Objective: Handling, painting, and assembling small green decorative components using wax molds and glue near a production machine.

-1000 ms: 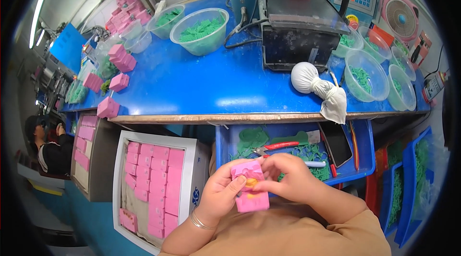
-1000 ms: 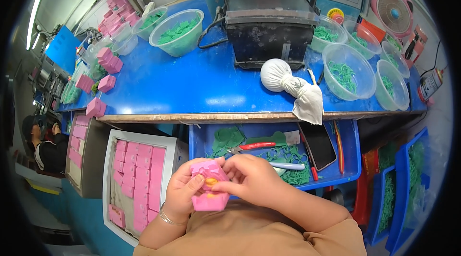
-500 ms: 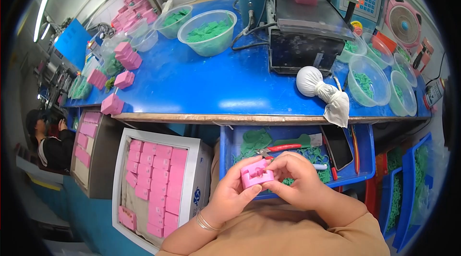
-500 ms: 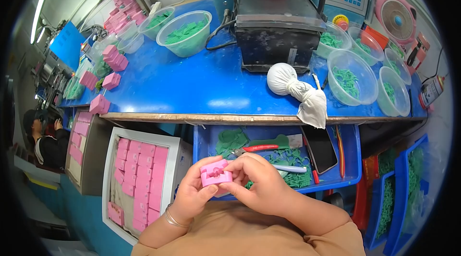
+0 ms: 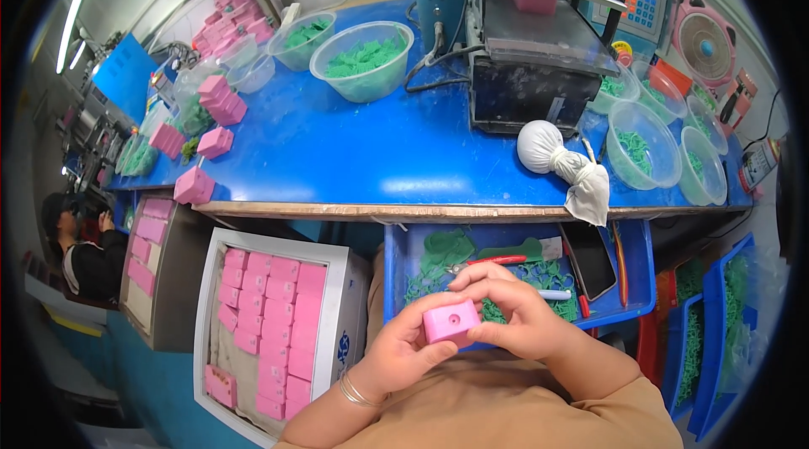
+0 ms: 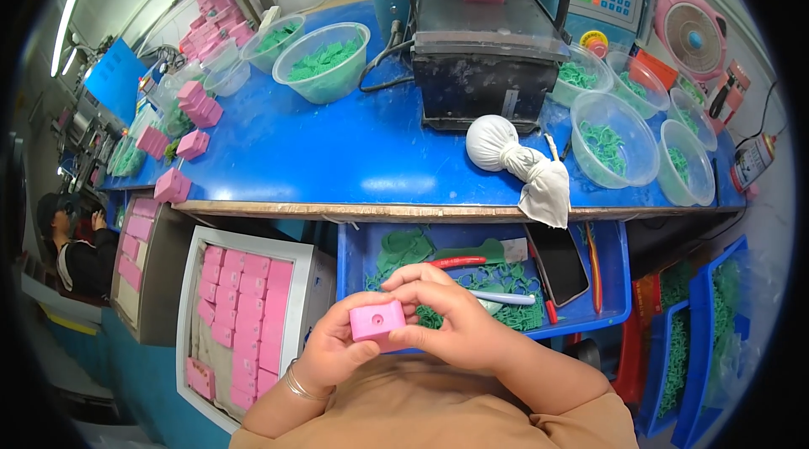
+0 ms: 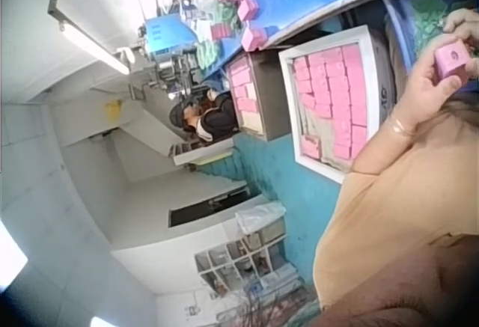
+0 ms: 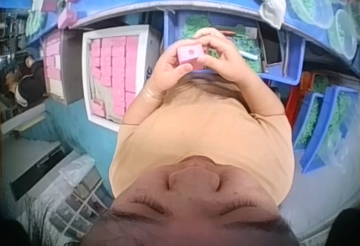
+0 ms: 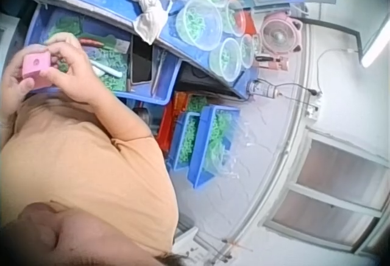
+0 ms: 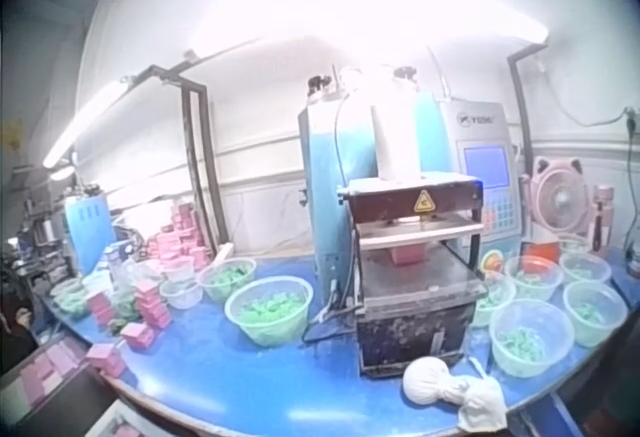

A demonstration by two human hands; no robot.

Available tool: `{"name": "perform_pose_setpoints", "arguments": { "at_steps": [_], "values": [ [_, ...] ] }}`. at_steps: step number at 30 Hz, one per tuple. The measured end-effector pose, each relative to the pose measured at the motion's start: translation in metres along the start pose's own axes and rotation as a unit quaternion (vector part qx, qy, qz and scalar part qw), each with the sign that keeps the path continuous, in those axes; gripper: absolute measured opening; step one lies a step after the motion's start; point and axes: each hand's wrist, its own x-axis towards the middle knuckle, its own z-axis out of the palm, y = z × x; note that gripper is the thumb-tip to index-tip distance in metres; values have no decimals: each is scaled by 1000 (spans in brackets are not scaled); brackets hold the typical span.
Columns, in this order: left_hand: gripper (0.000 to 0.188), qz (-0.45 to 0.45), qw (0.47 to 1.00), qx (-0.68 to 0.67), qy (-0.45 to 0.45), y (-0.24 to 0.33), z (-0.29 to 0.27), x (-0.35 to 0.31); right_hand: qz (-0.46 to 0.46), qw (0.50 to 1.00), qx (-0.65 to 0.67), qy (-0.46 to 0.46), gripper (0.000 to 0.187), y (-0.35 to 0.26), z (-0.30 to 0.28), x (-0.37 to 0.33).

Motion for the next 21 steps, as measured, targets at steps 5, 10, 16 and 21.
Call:
{"name": "perform_pose_setpoints", "arguments": {
  "at_steps": [5, 10, 16, 21],
  "values": [
    [89, 73, 870, 485, 41, 14, 15, 9, 202, 903, 369, 89, 41, 18, 20, 5],
    [75, 66, 744, 659, 86, 33, 19, 19, 222, 827, 508, 87, 42, 1, 22, 14],
    [74, 192, 719, 661, 93, 32, 27, 32, 123, 948, 291, 29, 35, 1, 18, 14],
    [74, 235, 856, 447, 110, 48, 15, 33, -13, 981, 190, 42, 48, -28, -24, 38]
  ]
}}
